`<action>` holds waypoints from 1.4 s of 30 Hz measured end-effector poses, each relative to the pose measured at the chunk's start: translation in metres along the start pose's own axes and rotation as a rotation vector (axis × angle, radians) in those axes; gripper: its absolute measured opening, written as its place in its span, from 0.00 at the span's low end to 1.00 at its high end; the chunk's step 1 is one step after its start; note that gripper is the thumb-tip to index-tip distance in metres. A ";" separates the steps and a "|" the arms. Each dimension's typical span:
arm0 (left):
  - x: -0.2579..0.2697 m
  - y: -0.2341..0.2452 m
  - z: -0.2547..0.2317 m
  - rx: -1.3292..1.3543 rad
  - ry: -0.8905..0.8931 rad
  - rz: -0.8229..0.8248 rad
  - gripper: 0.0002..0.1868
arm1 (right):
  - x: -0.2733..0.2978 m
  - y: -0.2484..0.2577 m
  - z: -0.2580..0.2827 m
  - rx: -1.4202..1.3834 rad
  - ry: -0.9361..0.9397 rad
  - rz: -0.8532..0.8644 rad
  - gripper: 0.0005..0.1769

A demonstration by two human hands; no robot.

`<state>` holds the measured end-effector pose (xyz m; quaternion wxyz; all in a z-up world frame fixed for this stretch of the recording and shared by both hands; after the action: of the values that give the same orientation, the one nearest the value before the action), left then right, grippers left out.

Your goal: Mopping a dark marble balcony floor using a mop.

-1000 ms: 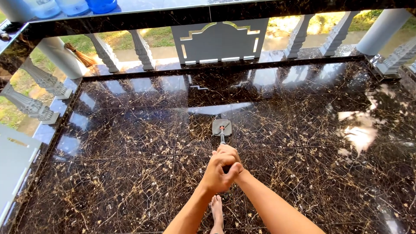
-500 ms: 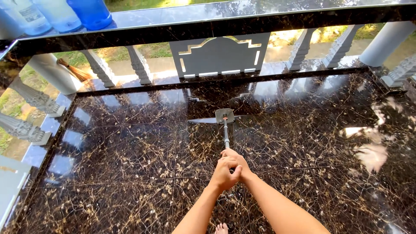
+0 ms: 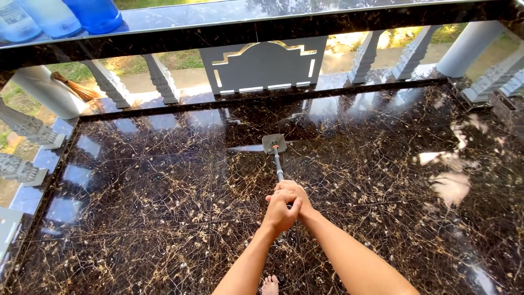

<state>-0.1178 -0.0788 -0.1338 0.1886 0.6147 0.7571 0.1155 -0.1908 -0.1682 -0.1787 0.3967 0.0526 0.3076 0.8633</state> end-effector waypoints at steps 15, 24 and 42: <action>0.046 -0.007 -0.123 0.160 0.087 -0.135 0.17 | 0.070 0.051 0.050 0.154 0.239 -0.183 0.12; 0.078 -0.007 -0.204 0.178 0.002 -0.070 0.18 | 0.104 0.050 0.038 0.039 0.119 -0.132 0.14; 0.107 -0.083 -0.099 0.103 -0.171 -0.035 0.12 | 0.125 0.014 -0.042 0.253 0.389 -0.300 0.15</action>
<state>-0.2519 0.0128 -0.0939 0.2226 0.6180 0.7538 0.0204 -0.2993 -0.1061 -0.2237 0.4437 -0.1110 0.4877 0.7436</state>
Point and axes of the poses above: each hand's wrist, its own x-axis away from the middle knuckle, its own y-axis out of the back of the hand, z = x × y, the point moved 1 cm from there along -x, towards the middle knuckle, and after that the axes turned 2 degrees about z, right-handed, at the moved point
